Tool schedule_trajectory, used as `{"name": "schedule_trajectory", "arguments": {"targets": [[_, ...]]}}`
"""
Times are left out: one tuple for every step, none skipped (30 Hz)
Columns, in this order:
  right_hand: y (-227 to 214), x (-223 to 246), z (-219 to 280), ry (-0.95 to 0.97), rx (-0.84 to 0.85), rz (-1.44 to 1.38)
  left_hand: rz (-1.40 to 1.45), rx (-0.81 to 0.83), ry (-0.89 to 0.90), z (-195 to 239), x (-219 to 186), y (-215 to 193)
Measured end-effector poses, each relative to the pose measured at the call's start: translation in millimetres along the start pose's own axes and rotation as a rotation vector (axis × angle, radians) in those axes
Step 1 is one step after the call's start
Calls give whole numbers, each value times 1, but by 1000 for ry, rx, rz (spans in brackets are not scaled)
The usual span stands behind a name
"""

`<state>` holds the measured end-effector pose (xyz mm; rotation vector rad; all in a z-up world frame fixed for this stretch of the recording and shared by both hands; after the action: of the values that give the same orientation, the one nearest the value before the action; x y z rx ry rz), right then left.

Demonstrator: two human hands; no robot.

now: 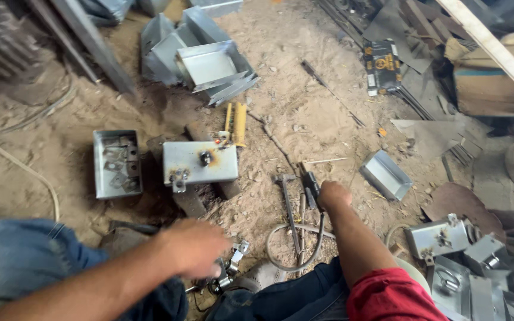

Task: The person welds metal components onto a small metal box using a welding tool, then uses a hammer and a small tool to clean and check the weld points.

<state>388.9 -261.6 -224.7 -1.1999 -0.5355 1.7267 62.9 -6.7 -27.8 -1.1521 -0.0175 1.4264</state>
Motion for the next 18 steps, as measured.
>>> {"name": "schedule_trajectory", "arguments": {"targets": [[-14, 5, 6, -8, -66, 1, 17, -14, -10, 4, 4, -9], [-25, 12, 14, -26, -50, -57, 28, -23, -30, 12, 11, -19], [-39, 12, 24, -44, -32, -115, 58, -102, -79, 20, 18, -32], [-57, 11, 33, -55, -20, -172, 82, -187, -121, 28, 25, -48], [-76, 20, 48, -149, -17, -286, 81, -260, -174, 41, 35, -63], [-99, 25, 65, -241, -17, -393, 83, -340, -223, 53, 46, -76], [-125, 29, 83, -320, -32, -467, 47, -391, -300, 64, 58, -88], [-148, 28, 107, -395, -35, -547, 8, -429, -376, 76, 72, -96], [-172, 21, 134, -463, -70, -665, 60, -556, -417, 87, 89, -106], [-195, 10, 160, -523, -109, -779, 116, -686, -449, 94, 109, -115], [-209, 0, 187, -554, -137, -843, 195, -806, -415, 98, 131, -124], [-217, -9, 212, -582, -170, -910, 272, -927, -376, 100, 154, -132], [-223, -14, 234, -610, -203, -977, 490, -1065, -374, 98, 182, -132], [-218, -12, 248, -562, -182, -937, 714, -1187, -372, 95, 208, -125], [-210, -10, 256, -515, -161, -897, 942, -1304, -367, 89, 230, -111], [-203, -11, 258, -471, -146, -852, 933, -1344, -455, 84, 248, -94], [-189, -5, 258, -491, -75, -765, 923, -1382, -545, 78, 262, -74], [-173, 5, 255, -508, -6, -685, 904, -1418, -634, 76, 274, -57]]}}
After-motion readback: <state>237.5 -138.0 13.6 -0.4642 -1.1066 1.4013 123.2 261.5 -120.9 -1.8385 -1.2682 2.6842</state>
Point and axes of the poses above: each hand's wrist, its own z-axis away from the middle knuckle, its own y-axis out of the palm, x = y × z, the point moved 7 cm from there along -z, towards the middle knuckle, and after that the axes turned 14 degrees about y, right-handed, at the moved point
